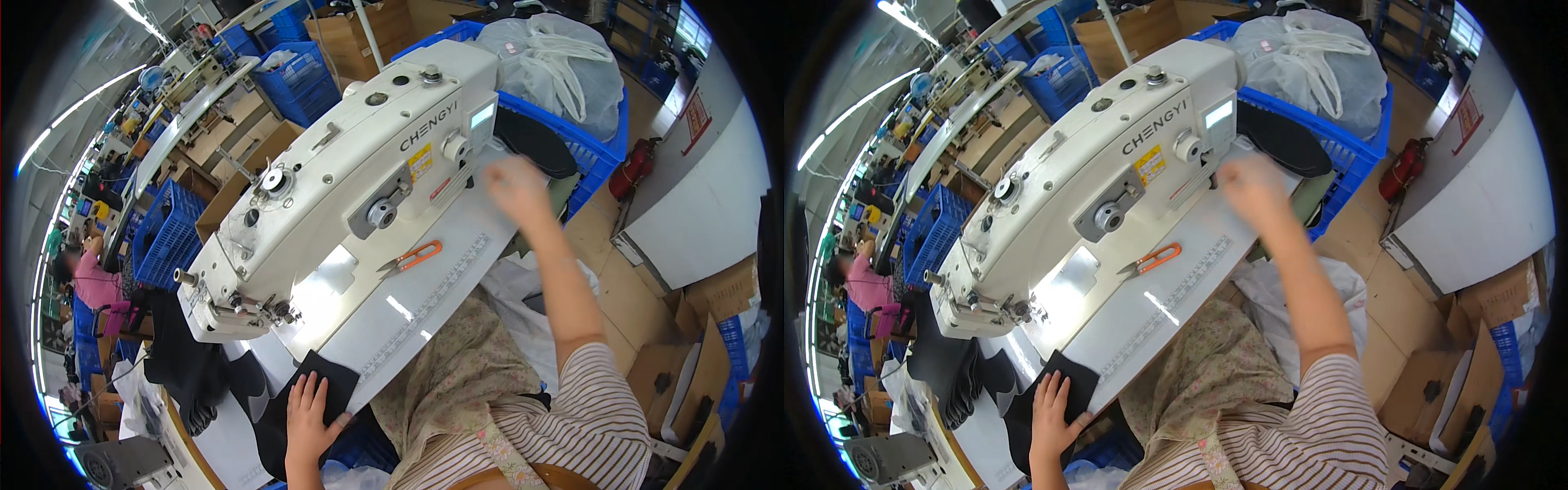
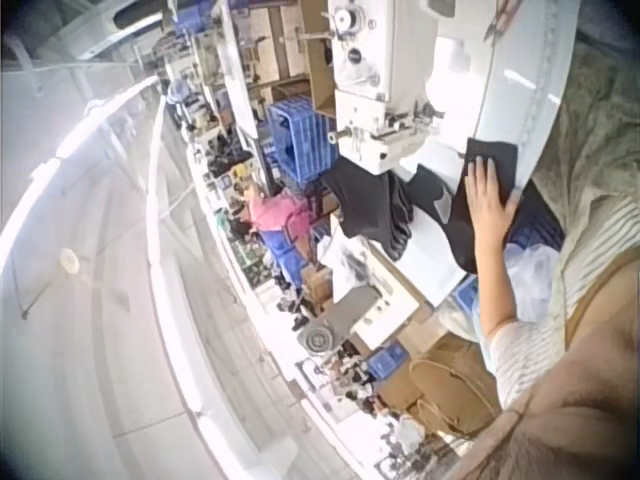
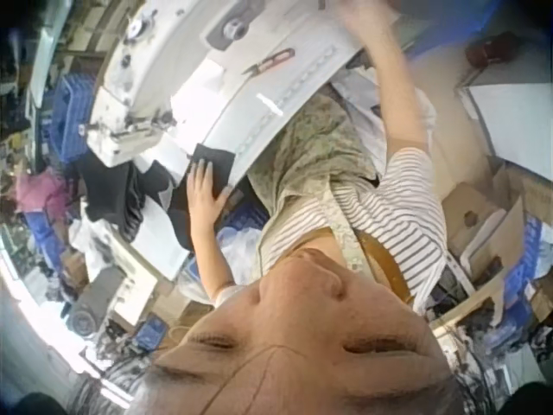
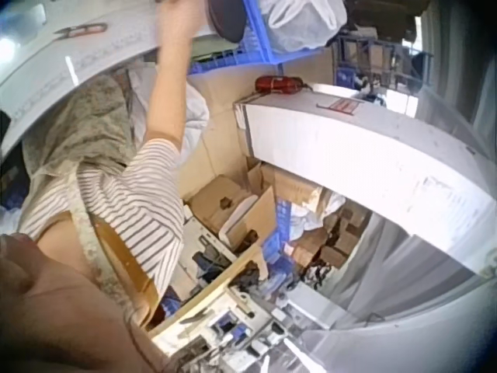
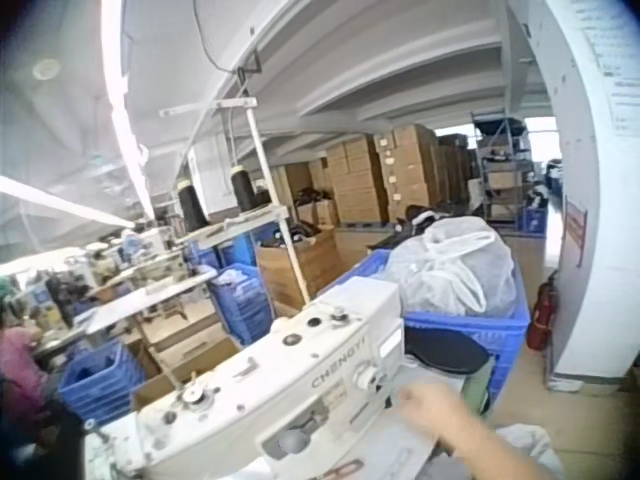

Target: The person trims loose threads from sewn fabric shoe parts using thread clippers, tosses the finished parts into a box, and stitches fabric shoe upper pieces together on a sewing machine.

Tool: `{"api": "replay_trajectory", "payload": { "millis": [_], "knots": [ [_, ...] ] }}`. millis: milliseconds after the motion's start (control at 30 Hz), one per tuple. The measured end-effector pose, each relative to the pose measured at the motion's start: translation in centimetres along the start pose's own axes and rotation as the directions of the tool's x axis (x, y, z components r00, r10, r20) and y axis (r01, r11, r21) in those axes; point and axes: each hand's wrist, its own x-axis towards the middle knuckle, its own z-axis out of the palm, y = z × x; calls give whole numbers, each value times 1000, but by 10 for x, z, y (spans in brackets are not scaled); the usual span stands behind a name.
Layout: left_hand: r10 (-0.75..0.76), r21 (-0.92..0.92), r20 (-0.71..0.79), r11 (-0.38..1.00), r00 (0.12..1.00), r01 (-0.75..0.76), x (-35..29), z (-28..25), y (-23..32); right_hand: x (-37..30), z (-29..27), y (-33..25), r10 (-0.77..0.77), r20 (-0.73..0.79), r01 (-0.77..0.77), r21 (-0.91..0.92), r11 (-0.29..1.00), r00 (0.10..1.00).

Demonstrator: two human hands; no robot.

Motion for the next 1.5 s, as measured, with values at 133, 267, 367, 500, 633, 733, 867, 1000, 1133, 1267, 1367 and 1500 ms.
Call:
{"api": "replay_trajectory", "payload": {
  "millis": [133, 267, 367, 500, 633, 733, 867, 1000, 1133, 1267, 1367, 1500],
  "knots": [
    [-20, -33, 28, 999, 999, 21, 1, 9, -5, 41, -14, 90, 11, -184, -69, -309, 948, 983],
    [-53, -18, 14, 998, 999, 53, 1, 12, -5, 50, -10, 100, 168, 57, -131, -407, 904, 984],
    [-32, -3, -15, 999, 999, 32, 1, 9, -4, 50, -12, 102, 96, -25, -98, -342, 934, 995],
    [-33, -14, -14, 999, 999, 33, 7, 4, -1, 57, -26, 102, 149, -151, -192, -330, 924, 977],
    [-60, -23, -18, 998, 998, 59, 9, 4, 2, 53, -62, 91, 117, -452, -245, -237, 940, 885],
    [-88, 23, -74, 996, 993, 90, 7, 12, 0, 29, -84, 75, 167, -521, -255, -100, 962, 837],
    [-108, 18, -110, 994, 988, 111, 13, 18, -1, -23, -101, 43, 265, -583, -82, 321, 944, 768],
    [-87, -269, -194, 963, 977, 32, 19, -21, 16, -83, -93, 19, 261, -548, 122, 566, 816, 795],
    [-84, -725, -413, 633, 907, -271, 13, -71, 37, -102, -91, -6, -231, -39, 201, 645, 737, 972],
    [-21, -650, -743, -216, 669, -729, 12, -120, 82, -98, -47, -58, -453, 373, 110, 661, 742, 810],
    [-64, -652, -709, -320, 702, -687, -7, -153, 108, -98, -8, -81, -488, 461, 255, 480, 839, 741],
    [47, -371, -909, -543, 414, -753, -6, -158, 111, -88, 29, -89, -501, 361, 320, 455, 831, 787]
  ]
}}
